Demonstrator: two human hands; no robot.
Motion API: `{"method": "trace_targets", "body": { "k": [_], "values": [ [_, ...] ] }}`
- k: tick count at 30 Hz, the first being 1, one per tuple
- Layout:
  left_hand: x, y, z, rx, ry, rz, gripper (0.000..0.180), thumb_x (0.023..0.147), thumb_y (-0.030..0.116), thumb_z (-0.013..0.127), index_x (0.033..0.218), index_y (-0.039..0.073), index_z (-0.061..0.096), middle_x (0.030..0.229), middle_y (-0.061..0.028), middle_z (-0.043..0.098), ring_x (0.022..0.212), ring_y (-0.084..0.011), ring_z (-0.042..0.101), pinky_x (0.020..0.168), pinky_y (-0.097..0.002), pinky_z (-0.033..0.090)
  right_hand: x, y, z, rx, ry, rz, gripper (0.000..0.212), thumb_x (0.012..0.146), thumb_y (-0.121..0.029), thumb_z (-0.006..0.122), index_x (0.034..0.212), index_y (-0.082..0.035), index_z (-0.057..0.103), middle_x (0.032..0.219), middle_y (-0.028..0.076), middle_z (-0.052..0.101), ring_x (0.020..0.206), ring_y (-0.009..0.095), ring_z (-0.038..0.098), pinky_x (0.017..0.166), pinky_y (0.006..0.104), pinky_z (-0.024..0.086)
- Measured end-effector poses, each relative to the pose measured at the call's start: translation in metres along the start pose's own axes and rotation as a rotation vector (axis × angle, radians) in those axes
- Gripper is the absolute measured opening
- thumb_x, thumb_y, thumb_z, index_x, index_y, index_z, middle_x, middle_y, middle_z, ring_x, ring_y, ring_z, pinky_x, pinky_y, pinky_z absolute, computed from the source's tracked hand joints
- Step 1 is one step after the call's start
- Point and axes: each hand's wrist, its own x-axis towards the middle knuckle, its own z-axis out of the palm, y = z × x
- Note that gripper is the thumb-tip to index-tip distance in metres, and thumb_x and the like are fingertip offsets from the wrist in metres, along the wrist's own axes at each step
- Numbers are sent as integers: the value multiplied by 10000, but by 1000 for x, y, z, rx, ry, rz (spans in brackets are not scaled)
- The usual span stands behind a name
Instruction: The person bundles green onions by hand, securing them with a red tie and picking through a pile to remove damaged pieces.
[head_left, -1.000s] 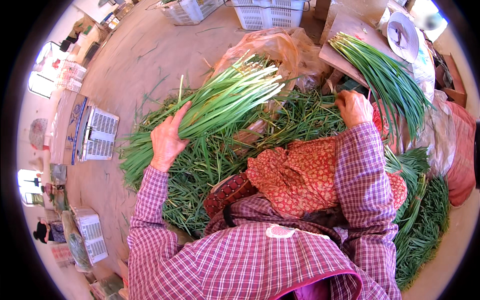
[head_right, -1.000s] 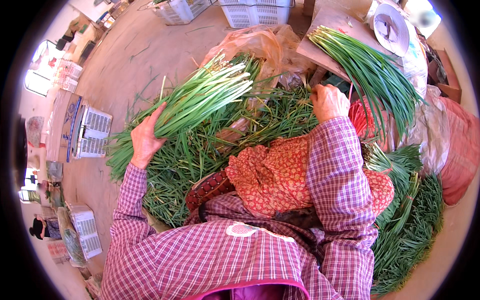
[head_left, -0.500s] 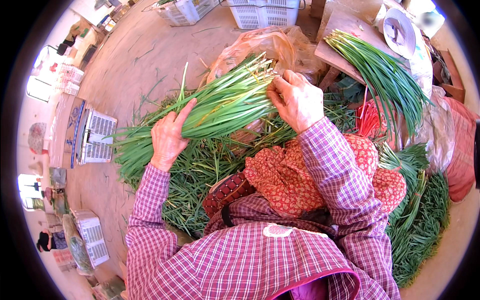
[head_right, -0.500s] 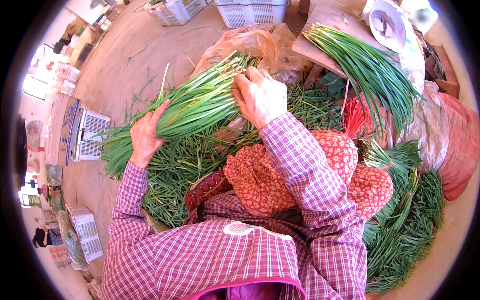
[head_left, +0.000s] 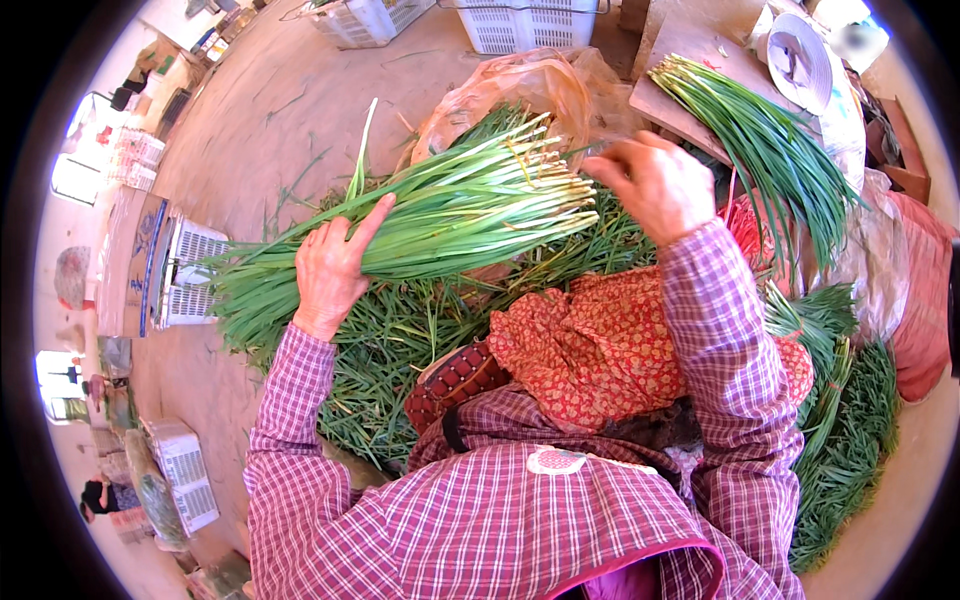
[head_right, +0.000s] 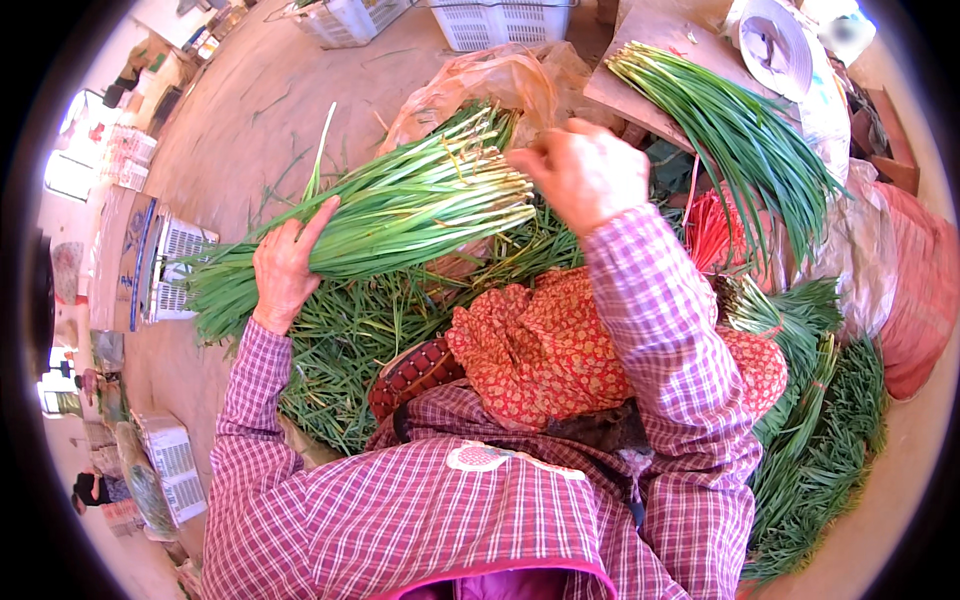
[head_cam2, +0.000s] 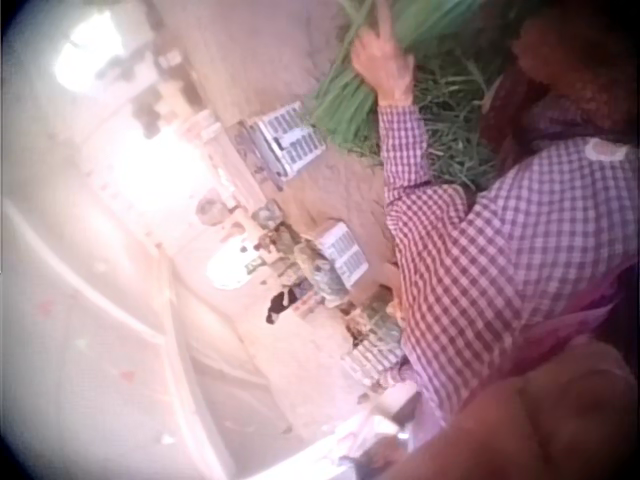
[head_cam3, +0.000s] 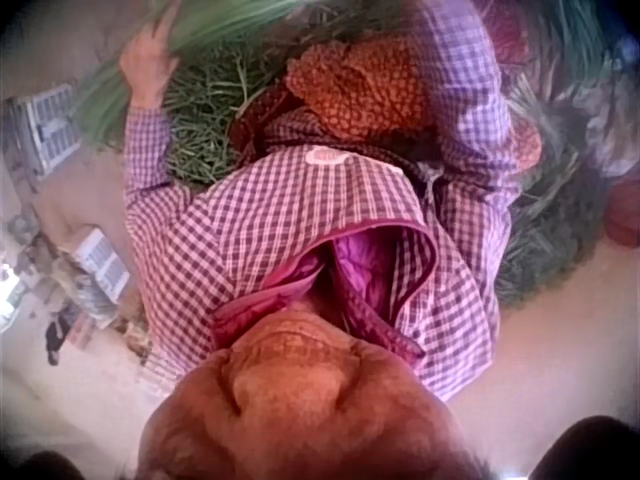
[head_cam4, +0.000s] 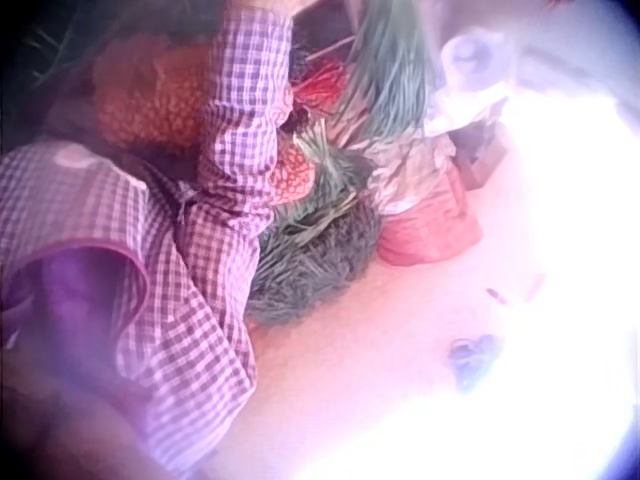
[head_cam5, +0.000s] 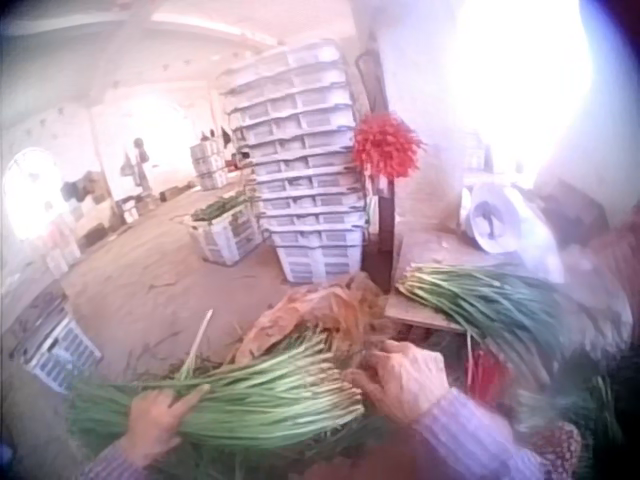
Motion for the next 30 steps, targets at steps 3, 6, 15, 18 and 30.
{"method": "trace_targets", "body": {
  "k": [3,6,15,18,30],
  "values": [
    [12,9,-3,2,33,54,1007,558,47,787,1447,366,438,778,-57,482,741,-256,568,666,-387,476,13,-26,3,-65,-321,12,590,815,-666,599,893,-102,754,835,102,678,801,299,673,742,429,533],
    [19,17,-9,-3,31,86,1009,536,38,786,1437,350,456,782,-60,492,753,-264,574,686,-389,481,11,-35,14,52,-380,-77,565,784,-649,642,874,-101,743,875,122,691,838,318,670,767,448,527],
    [18,19,-9,0,-4,100,1049,487,-27,750,1434,326,471,803,-63,512,780,-271,578,713,-394,481,-3,-31,52,365,-131,-280,247,829,-344,693,887,-109,646,891,96,640,811,330,655,711,445,515],
    [16,19,-7,-16,-4,99,1062,476,-42,744,1435,325,471,813,-62,520,783,-271,578,714,-394,482,-3,-31,56,267,-51,-370,175,856,-256,646,930,-105,600,873,97,630,734,336,661,628,455,518],
    [-7,-9,3,36,9,33,1014,551,-41,722,1434,377,454,784,-51,498,762,-256,581,692,-383,490,-9,101,55,-256,-41,-31,177,866,-25,514,1037,-67,497,891,182,641,758,373,678,632,489,537]
  ]
}}
